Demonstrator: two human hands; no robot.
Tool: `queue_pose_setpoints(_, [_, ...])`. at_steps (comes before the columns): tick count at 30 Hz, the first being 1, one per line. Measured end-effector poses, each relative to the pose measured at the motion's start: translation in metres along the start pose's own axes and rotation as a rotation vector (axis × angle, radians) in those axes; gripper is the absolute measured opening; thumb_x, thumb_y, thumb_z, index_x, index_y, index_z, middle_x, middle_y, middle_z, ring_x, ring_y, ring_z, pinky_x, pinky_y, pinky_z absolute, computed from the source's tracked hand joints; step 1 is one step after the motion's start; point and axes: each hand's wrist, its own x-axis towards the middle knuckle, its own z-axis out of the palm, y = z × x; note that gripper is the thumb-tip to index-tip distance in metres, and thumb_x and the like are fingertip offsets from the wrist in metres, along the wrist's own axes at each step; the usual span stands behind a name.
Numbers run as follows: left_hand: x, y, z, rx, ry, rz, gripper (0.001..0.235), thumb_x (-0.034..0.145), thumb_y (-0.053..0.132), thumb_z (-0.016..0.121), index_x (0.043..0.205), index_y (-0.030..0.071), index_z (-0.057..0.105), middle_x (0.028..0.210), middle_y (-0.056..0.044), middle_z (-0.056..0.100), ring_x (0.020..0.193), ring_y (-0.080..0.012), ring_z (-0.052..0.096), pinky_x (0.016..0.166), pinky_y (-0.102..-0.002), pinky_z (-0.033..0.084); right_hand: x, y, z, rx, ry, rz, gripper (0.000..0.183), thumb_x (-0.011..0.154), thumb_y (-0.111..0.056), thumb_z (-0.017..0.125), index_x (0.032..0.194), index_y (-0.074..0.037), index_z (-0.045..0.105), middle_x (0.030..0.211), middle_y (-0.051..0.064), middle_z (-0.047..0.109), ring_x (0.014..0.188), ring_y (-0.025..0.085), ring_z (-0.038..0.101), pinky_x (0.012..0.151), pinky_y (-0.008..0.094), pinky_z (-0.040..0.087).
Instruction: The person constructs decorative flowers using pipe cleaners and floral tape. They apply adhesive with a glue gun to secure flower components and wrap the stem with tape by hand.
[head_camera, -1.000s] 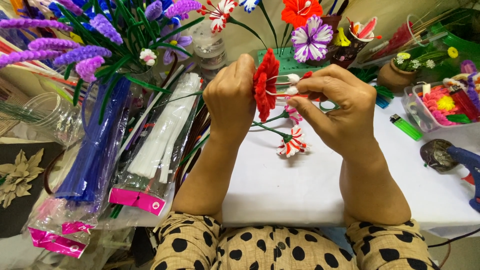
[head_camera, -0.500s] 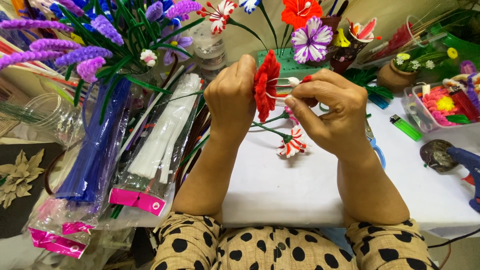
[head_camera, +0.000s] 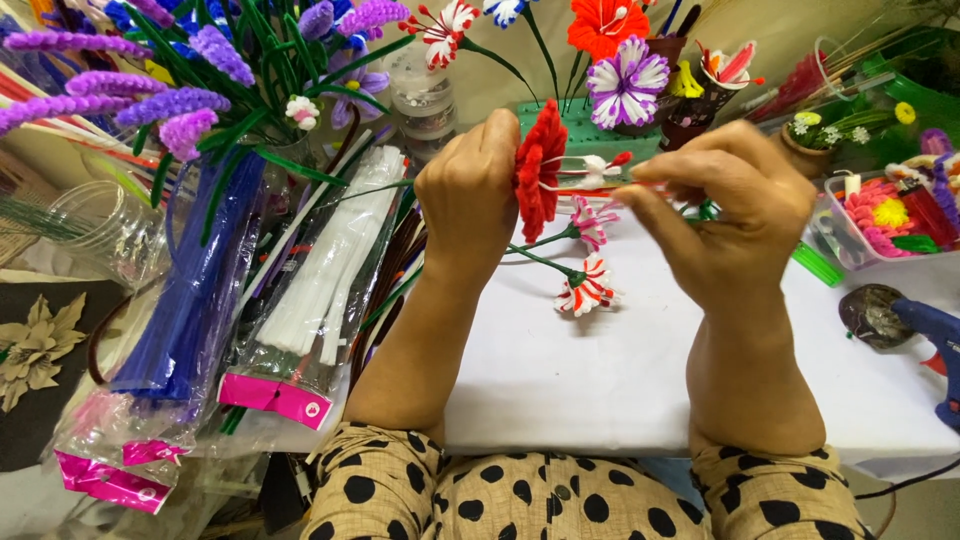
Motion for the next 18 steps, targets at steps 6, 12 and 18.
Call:
queue_pose_setpoints(6, [-0.002, 0.002, 0.005, 0.050, -0.013, 0.026, 0.029, 0.098, 0.017, 0.065, 0.080, 0.013, 0.042, 0.060, -0.002, 0.047, 0.049, -0.0235, 0.047, 0.043, -0.039, 0.030, 0.006, -0.001, -0.001, -0.055, -0.020, -0.065, 0.018, 0.102, 0.006, 0.086, 0.116, 0.005, 0.075, 0.105, 0.022, 0.057, 0.093, 0.031, 0.056, 0.083, 0.041, 0.049])
queue_pose_setpoints(12, [-0.005, -0.003, 0.009, 0.029, -0.085, 0.079, 0.036, 0.101, 0.027, 0.067, 0.080, 0.013, 0.042, 0.060, -0.002, 0.048, 0.049, -0.0240, 0.048, 0.041, -0.040, 0.032, 0.016, -0.003, -0.004, -0.107, -0.106, -0.184, 0.005, 0.107, -0.002, 0.074, 0.110, 0.002, 0.074, 0.104, 0.018, 0.066, 0.096, 0.035, 0.055, 0.092, 0.047, 0.046])
queue_pose_setpoints(18, [-0.004, -0.002, 0.009, -0.006, -0.116, 0.103, 0.039, 0.103, 0.033, 0.065, 0.080, 0.013, 0.041, 0.059, -0.003, 0.048, 0.049, -0.0254, 0.050, 0.041, -0.041, 0.032, 0.018, 0.000, -0.011, -0.063, -0.229, -0.192, 0.005, 0.105, 0.003, 0.072, 0.106, -0.001, 0.075, 0.104, 0.013, 0.072, 0.101, 0.034, 0.061, 0.092, 0.044, 0.041])
